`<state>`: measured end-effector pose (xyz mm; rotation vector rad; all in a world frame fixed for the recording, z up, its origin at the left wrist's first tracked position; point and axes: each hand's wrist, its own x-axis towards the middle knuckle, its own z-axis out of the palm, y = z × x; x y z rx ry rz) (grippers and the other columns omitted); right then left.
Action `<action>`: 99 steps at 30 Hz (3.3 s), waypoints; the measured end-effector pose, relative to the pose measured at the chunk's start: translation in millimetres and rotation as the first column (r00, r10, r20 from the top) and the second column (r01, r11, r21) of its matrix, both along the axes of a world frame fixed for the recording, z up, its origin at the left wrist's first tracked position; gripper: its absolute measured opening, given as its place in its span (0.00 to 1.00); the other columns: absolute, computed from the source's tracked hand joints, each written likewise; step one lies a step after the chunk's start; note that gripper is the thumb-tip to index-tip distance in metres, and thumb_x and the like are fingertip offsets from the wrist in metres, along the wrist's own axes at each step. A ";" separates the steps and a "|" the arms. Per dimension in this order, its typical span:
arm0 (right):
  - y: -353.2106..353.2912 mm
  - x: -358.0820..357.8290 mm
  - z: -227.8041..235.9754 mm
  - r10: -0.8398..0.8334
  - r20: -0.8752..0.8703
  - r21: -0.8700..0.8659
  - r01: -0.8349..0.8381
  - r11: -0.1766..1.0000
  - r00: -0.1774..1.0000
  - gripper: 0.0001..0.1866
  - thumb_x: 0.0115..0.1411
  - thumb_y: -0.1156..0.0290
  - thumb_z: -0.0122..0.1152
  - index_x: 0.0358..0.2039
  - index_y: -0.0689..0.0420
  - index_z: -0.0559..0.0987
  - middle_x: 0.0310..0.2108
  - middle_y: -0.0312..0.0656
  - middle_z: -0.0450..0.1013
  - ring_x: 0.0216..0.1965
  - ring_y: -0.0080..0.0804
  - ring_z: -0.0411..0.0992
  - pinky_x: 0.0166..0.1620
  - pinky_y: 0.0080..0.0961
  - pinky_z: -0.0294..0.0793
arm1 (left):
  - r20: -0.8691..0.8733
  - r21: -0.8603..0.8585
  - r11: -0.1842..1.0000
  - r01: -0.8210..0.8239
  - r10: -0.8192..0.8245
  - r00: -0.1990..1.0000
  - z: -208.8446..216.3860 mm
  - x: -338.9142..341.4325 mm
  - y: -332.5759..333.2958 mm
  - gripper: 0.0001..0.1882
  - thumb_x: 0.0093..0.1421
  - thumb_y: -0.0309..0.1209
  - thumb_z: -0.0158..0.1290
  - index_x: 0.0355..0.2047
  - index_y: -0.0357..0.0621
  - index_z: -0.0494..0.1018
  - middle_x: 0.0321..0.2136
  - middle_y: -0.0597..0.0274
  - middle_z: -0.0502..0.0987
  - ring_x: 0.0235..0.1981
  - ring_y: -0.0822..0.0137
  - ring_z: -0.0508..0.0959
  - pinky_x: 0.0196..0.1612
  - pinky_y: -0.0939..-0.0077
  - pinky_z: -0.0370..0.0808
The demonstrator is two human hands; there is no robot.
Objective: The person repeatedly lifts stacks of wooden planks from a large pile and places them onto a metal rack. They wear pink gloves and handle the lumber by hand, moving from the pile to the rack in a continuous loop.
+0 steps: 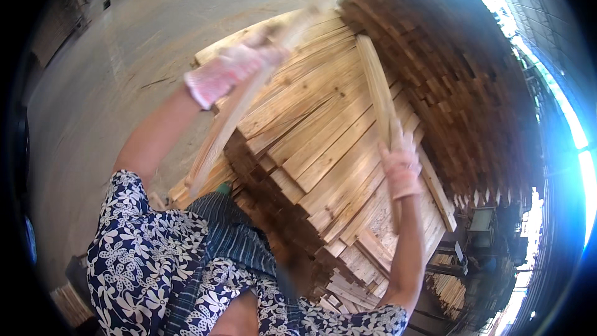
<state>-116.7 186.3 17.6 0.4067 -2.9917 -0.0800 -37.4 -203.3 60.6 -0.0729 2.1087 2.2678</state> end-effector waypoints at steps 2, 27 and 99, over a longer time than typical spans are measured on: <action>-27.2 -21.8 9.8 0.139 0.013 0.084 -0.139 0.987 0.990 0.40 0.63 0.57 0.62 0.73 0.36 0.56 0.56 0.58 0.67 0.56 0.59 0.70 0.57 0.50 0.73 | 0.037 0.239 0.964 -0.119 0.113 0.993 -24.2 39.1 -37.3 0.41 0.59 0.42 0.67 0.67 0.42 0.61 0.42 0.57 0.77 0.37 0.69 0.80 0.37 0.74 0.83; -47.3 -69.3 -52.7 0.293 -0.033 -0.001 -0.293 0.956 0.955 0.39 0.65 0.59 0.62 0.74 0.37 0.57 0.50 0.58 0.70 0.51 0.59 0.71 0.55 0.49 0.71 | -0.377 -0.423 0.834 -0.354 0.194 0.906 -198.4 155.1 85.2 0.39 0.53 0.18 0.53 0.68 0.41 0.63 0.61 0.42 0.71 0.55 0.44 0.78 0.58 0.59 0.78; -8.9 58.4 -24.8 -0.471 -0.324 -0.426 0.318 0.847 0.821 0.35 0.70 0.61 0.53 0.75 0.52 0.55 0.68 0.63 0.58 0.64 0.61 0.64 0.64 0.46 0.65 | 0.081 -0.943 0.261 0.208 -0.427 0.900 7.8 -191.5 -115.4 0.22 0.60 0.37 0.60 0.49 0.38 0.71 0.41 0.51 0.77 0.39 0.61 0.81 0.41 0.70 0.84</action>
